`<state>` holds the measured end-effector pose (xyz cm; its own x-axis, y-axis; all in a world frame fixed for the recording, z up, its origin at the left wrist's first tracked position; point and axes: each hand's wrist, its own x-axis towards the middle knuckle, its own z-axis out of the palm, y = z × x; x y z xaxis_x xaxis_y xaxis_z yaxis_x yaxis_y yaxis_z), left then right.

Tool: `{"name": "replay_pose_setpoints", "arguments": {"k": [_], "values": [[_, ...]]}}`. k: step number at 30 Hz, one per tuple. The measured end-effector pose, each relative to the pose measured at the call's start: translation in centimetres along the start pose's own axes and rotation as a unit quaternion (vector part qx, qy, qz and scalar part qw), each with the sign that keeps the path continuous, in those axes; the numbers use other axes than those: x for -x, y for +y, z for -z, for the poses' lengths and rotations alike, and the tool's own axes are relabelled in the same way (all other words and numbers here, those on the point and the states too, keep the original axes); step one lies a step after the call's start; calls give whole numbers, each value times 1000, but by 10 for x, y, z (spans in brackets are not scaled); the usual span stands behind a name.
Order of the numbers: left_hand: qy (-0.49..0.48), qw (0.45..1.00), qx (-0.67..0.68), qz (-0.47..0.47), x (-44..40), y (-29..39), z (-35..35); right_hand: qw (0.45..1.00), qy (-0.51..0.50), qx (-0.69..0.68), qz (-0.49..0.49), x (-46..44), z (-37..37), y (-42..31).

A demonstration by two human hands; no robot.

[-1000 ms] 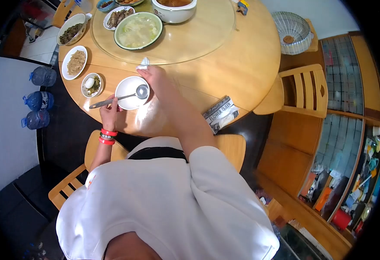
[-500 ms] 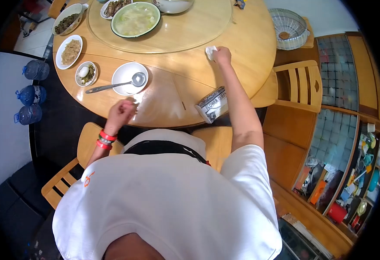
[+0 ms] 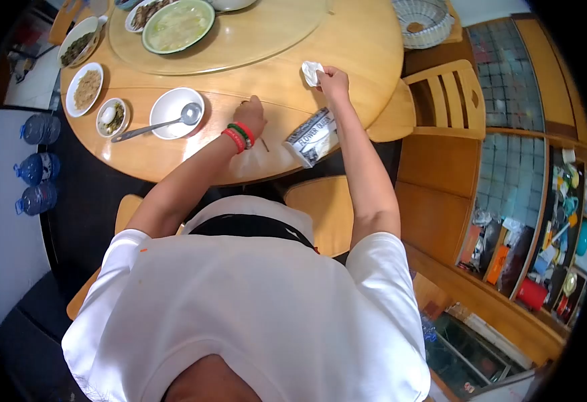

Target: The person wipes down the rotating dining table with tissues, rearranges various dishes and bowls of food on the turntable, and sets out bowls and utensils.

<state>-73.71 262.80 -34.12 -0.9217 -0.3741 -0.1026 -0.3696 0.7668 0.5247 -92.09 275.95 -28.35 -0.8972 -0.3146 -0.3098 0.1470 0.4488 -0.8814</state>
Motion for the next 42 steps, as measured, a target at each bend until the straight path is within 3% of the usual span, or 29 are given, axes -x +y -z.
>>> {"name": "replay_pose_setpoints", "arguments": {"k": [5, 8, 10, 13, 16, 19, 24, 26, 30, 32, 35, 37, 38, 40, 41, 42], "values": [[19, 992, -53, 115, -23, 3, -19, 995, 73, -59, -17, 22, 66, 0], [49, 995, -46, 73, -14, 0, -8, 986, 99, -129, -22, 52, 87, -2], [22, 995, -53, 77, -9, -5, -2, 982, -14, -180, -59, 88, 93, -4], [-11, 994, -77, 80, -4, -8, 0, 986, -58, -132, -89, 151, 69, 21], [48, 989, -126, 61, -2, -20, -20, 993, -18, -85, -85, 178, 60, 81], [59, 991, -87, 87, 4, -26, -22, 949, 73, -250, -178, 191, 61, 88], [1, 994, -103, 18, -3, -32, -42, 942, 189, -268, -73, 162, 108, 101], [26, 989, 133, 63, 18, 27, 3, 945, 225, -237, -29, 138, 121, 94], [-3, 994, 106, 0, 35, 81, 8, 938, 267, -222, 0, 78, 132, 62], [15, 992, 73, -102, 31, 81, -18, 937, 274, -219, 9, 40, 138, 55], [14, 987, 126, -101, 8, 66, -43, 944, 276, -172, 64, -31, 145, 51], [93, 969, 180, -140, 2, 69, -24, 944, 278, -19, 176, -81, 145, 55], [102, 970, 190, -115, -1, 77, -6, 945, 274, -25, 178, -113, 140, 60], [103, 973, 191, -74, -10, 83, 17, 910, 303, 127, 254, -164, 124, 82], [99, 977, 183, -54, -13, 82, 23, 915, 295, 122, 247, -177, 118, 92], [99, 978, 186, -9, -18, 85, 29, 883, 239, 249, 319, -189, 110, 97]]}}
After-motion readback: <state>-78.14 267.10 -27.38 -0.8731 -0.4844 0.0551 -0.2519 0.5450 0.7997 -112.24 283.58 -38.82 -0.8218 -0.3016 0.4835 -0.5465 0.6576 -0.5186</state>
